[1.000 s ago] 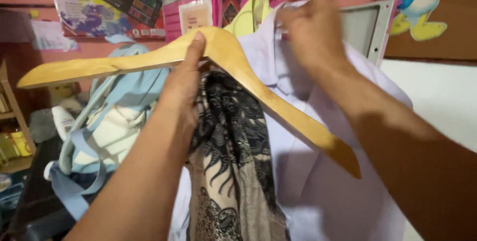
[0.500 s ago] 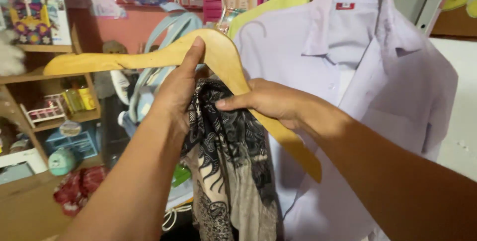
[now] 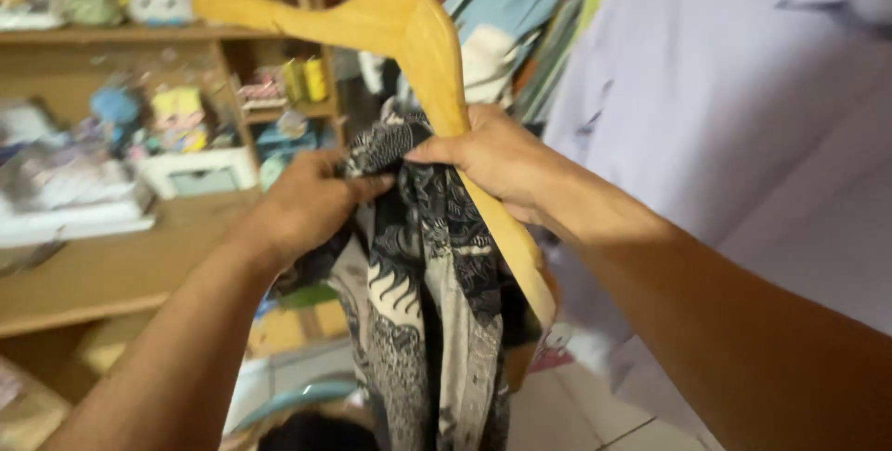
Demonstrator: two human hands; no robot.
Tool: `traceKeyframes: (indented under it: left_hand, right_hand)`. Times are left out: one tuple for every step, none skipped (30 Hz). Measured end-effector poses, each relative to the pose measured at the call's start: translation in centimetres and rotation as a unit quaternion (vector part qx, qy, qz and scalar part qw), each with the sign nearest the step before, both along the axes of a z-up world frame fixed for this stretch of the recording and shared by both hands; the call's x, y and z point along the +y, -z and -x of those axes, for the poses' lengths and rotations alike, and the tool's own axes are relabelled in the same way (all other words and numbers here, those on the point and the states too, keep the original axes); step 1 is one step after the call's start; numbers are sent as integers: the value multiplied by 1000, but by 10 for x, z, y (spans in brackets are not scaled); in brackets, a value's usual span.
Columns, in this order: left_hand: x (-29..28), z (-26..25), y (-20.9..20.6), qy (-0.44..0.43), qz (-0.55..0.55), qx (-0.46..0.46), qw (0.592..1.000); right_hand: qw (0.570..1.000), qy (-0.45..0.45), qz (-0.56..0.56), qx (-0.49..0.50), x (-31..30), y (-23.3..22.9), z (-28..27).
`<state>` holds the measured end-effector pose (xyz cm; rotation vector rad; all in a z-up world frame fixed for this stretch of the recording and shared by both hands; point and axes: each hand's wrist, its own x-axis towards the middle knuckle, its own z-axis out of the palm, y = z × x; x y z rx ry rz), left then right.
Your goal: Organize clothes from a laundry basket and hang them on hangers.
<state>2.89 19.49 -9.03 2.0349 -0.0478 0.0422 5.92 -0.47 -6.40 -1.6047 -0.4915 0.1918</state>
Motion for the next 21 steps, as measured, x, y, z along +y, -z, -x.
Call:
traceKeyframes:
  left_hand:
    - [12, 4, 5, -12, 0, 11, 1000]
    - [23, 8, 10, -15, 48, -31, 998]
    - [36, 13, 14, -18, 94, -74, 993]
    - [46, 17, 11, -33, 94, -69, 993]
    - [56, 20, 8, -52, 84, -114, 989]
    - [64, 22, 5, -69, 71, -157, 983]
    - [74, 24, 7, -81, 68, -150, 983]
    - [82, 26, 10, -66, 60, -184, 979]
    - [91, 27, 14, -50, 52, -216, 974]
    - [97, 31, 26, -60, 52, -205, 976]
    - [103, 35, 38, -124, -37, -127, 983]
    - [108, 38, 51, -183, -126, -44, 974]
    - [123, 32, 89, -189, -125, -30, 974]
    - [135, 29, 130, -195, -72, 8, 978]
    - [147, 27, 173, -202, -19, 46, 978]
    - [147, 37, 189, -200, -14, 67, 977]
    - [147, 48, 204, -230, 33, 104, 967]
    - [147, 58, 218, -259, 80, 139, 953]
    - [145, 63, 242, -256, 82, 158, 950]
    - [145, 66, 263, -295, 144, 192, 925]
    - [144, 70, 284, -333, 204, 224, 893]
  right_hand:
    - [1000, -12, 0, 11, 14, 3, 3]
    - [1000, -11, -12, 13, 28, 6, 5]
    - [1000, -10, -23, 14, 42, 8, 8]
    - [999, -24, -22, 21, 55, 5, 7]
    - [998, -44, -45, 12, 67, 3, 7]
    - [996, -62, -71, 5, 78, 1, 6]
    - [995, -73, -72, 14, 88, 2, 4]
    - [995, -78, -68, 6, 97, 5, 3]
    - [994, -82, -65, -1, 106, 9, 2]
    - [994, -90, -63, 12, 113, 29, -4]
    - [997, -71, -6, -17, 119, 49, -10]
    - [996, -52, 52, -46, 124, 70, -15]
    - [996, -60, 55, -34, 127, 97, -12]
    - [990, -52, 127, -30, 128, 125, -7]
    - [979, -47, 198, -27, 128, 154, -1]
    - [977, -50, 206, -6, 130, 184, 7]
    - [975, -36, 204, 83, 131, 212, 16]
    - [965, -17, 201, 169, 131, 240, 28]
    - [960, -17, 208, 187, 123, 274, 38]
    - [966, -11, 215, 143, 118, 304, 45]
    - [970, -6, 220, 99, 112, 334, 54]
